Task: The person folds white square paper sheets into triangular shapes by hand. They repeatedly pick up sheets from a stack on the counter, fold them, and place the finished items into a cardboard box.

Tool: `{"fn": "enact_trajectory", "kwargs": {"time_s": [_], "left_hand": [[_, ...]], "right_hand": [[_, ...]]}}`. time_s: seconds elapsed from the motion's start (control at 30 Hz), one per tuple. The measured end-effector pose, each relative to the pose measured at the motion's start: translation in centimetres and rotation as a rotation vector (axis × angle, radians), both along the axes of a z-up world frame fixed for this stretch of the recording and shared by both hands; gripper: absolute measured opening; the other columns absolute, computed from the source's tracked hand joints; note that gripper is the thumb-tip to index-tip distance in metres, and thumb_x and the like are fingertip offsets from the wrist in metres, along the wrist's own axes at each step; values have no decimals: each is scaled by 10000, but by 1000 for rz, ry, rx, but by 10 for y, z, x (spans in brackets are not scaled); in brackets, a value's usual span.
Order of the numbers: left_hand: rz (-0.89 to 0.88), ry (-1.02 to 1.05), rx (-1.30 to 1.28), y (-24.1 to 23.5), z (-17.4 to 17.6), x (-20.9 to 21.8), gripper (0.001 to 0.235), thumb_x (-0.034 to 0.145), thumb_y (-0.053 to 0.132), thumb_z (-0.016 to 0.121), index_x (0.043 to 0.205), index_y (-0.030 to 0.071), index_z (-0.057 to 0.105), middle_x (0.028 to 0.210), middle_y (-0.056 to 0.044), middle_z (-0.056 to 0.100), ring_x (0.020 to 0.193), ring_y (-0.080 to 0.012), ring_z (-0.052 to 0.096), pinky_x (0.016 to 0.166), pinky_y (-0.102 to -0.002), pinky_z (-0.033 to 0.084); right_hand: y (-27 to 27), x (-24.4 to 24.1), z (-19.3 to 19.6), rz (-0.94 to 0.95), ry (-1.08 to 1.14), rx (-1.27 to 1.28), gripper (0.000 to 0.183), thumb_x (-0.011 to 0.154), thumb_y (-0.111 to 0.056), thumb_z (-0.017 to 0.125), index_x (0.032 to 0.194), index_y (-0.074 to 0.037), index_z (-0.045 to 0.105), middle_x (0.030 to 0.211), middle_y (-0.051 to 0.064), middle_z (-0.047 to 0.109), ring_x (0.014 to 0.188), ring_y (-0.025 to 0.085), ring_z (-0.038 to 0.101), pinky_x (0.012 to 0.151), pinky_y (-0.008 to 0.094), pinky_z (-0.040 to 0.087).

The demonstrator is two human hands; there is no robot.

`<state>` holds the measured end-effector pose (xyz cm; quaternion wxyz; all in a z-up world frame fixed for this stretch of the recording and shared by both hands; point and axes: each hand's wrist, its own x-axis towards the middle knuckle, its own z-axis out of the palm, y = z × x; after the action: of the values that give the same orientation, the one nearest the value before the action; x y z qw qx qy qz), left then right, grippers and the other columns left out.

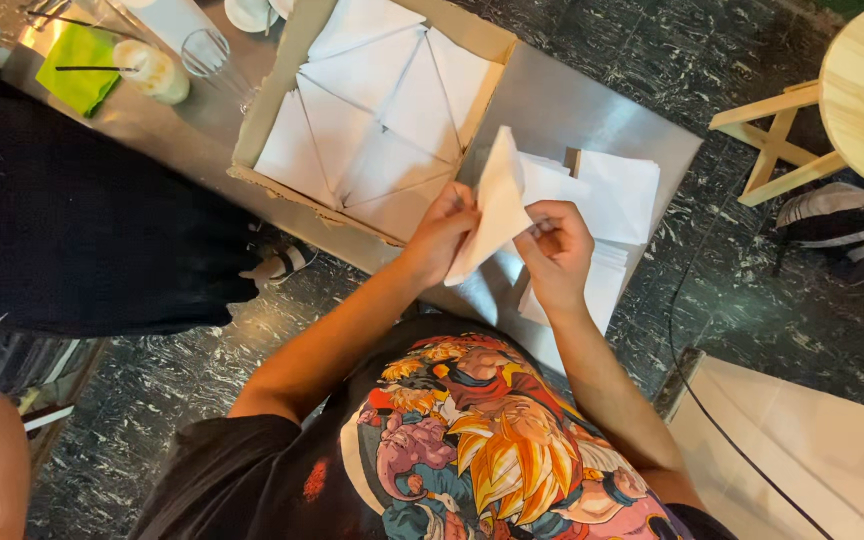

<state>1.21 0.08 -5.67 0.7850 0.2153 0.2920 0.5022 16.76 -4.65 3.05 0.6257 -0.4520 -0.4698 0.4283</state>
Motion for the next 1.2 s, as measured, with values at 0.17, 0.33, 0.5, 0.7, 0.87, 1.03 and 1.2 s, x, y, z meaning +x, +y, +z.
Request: {"fn": "enact_trajectory", "kwargs": {"time_s": [0.17, 0.33, 0.5, 0.7, 0.87, 1.03, 1.2], "left_hand": [[-28, 132, 273, -10, 10, 16, 450, 924, 345, 685, 1256, 54, 602, 1189, -120, 643, 1025, -169, 657, 779, -251, 555], [-143, 67, 314, -29, 24, 20, 782, 952, 324, 744, 1564, 34, 353, 1547, -132, 449, 1383, -216, 459, 1149, -398, 435], [227, 120, -264, -8, 27, 26, 396, 854, 46, 826, 1206, 1, 649, 1015, -151, 753, 893, -248, 758, 846, -392, 599], [236, 292, -424, -10, 89, 31, 415, 868, 60, 810, 1248, 10, 652, 1049, -114, 734, 913, -231, 722, 835, -373, 573], [227, 371, -198, -29, -18, 14, 171, 866, 19, 789, 1018, 33, 713, 851, -37, 647, 729, -135, 623, 717, -310, 548], [49, 834, 54, -57, -87, -14, 190, 838, 124, 855, 975, 31, 764, 694, -73, 668, 566, -141, 645, 519, -264, 535], [6, 865, 26, -61, -83, -3, 252, 864, 63, 754, 1093, 1, 670, 890, -191, 716, 610, -200, 709, 508, -291, 607]], "right_hand": [[-6, 11, 2, -43, -33, -20, 250, 863, 93, 761, 1075, 25, 648, 891, 14, 554, 784, 31, 547, 733, 174, 510], [-11, 16, -4, -23, 25, -58, 221, 863, 112, 725, 1047, 18, 648, 878, 27, 527, 751, 46, 480, 707, 211, 512], [-9, 40, -47, -131, 350, -182, 195, 849, 73, 697, 1030, 26, 644, 895, 16, 540, 794, 84, 578, 758, 222, 537], [-15, 70, -77, -308, 319, -334, 190, 869, 32, 701, 1058, 23, 675, 924, 38, 559, 779, 105, 609, 760, 258, 573], [-23, 112, -100, -283, -52, -375, 225, 851, -49, 736, 1074, -56, 710, 813, 30, 584, 753, 100, 608, 703, 237, 544], [-33, 122, -98, -208, -194, -309, 190, 875, 35, 719, 1040, -53, 682, 806, 41, 582, 738, 117, 607, 714, 252, 553], [-12, 146, -142, -157, -273, -333, 195, 888, 80, 709, 1038, -32, 657, 855, 41, 527, 712, 130, 612, 634, 245, 542]]}}
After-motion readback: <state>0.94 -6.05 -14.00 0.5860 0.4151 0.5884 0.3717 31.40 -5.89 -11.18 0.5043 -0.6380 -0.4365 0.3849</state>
